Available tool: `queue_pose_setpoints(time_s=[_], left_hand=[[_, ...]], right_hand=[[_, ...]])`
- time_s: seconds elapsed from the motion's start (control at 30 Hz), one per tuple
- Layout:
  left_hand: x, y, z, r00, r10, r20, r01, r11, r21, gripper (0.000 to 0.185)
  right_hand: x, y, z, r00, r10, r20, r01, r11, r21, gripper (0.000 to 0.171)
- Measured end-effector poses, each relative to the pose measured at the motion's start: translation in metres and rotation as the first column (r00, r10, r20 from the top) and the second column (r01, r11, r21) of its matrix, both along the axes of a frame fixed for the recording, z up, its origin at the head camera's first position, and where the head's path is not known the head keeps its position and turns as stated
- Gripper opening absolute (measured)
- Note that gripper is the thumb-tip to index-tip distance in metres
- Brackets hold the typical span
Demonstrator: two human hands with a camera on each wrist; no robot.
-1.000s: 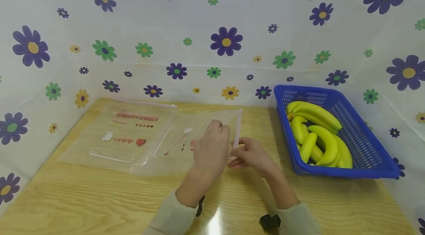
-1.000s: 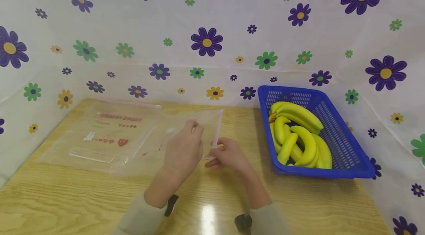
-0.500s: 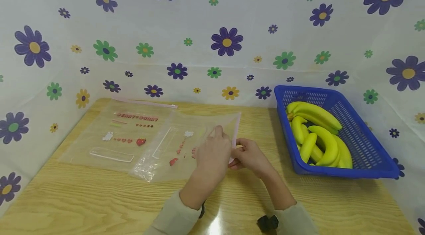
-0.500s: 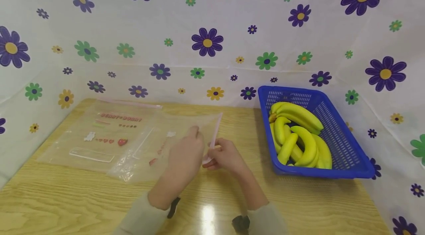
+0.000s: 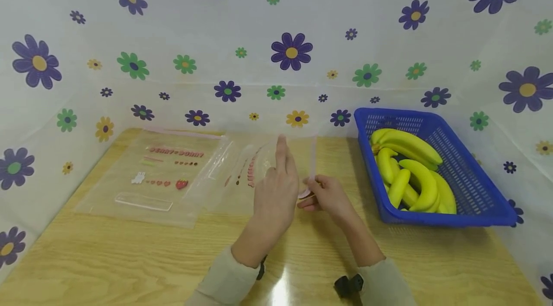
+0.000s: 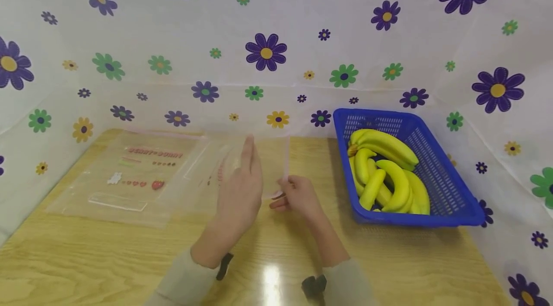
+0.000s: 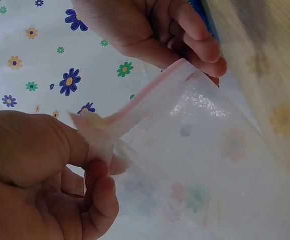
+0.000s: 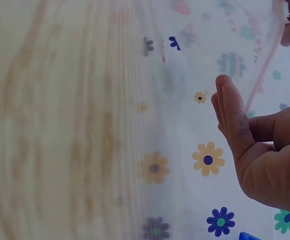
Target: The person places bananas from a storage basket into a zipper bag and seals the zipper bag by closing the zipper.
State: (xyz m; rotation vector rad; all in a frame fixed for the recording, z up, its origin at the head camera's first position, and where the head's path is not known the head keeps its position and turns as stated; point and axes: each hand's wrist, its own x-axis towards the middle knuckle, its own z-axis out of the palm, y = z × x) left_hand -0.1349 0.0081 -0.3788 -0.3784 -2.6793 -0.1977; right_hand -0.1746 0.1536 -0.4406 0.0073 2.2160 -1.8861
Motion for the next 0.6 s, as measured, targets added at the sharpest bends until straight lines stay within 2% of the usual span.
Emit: queue_pose_setpoints(time_s=[0.1, 0.2, 0.3, 0.43, 0.53, 0.6], left_hand=[[-0.005, -0.001, 0.001, 1.000, 0.001, 0.012, -0.002, 0.999, 0.035, 0.076], [-0.008, -0.005, 0.003, 0.997, 0.026, 0.066, -0.032, 0.996, 0.088, 0.081], [-0.009, -0.011, 0.006, 0.994, 0.054, 0.092, -0.067, 0.987, 0.145, 0.082], [-0.009, -0.019, 0.006, 0.998, 0.050, 0.036, -0.057, 0.975, 0.216, 0.075], [-0.010, -0.022, 0.008, 0.999, 0.000, -0.041, 0.010, 0.967, 0.255, 0.070], [-0.010, -0.021, 0.009, 0.997, -0.044, -0.067, 0.059, 0.968, 0.245, 0.070]], right_hand=[[-0.002, 0.004, -0.001, 1.000, -0.016, -0.012, 0.016, 1.000, 0.001, 0.033], [-0.003, 0.008, -0.002, 1.000, -0.028, -0.002, 0.028, 1.000, 0.014, 0.033], [-0.001, 0.009, -0.003, 0.999, -0.051, 0.018, 0.051, 0.999, 0.019, 0.031], [0.000, 0.008, -0.004, 0.997, -0.073, 0.024, 0.073, 0.997, -0.001, 0.029], [-0.003, 0.007, -0.003, 0.995, -0.099, 0.012, 0.099, 0.995, -0.015, 0.027], [-0.005, 0.006, -0.002, 0.993, -0.119, -0.006, 0.119, 0.993, -0.018, 0.026]])
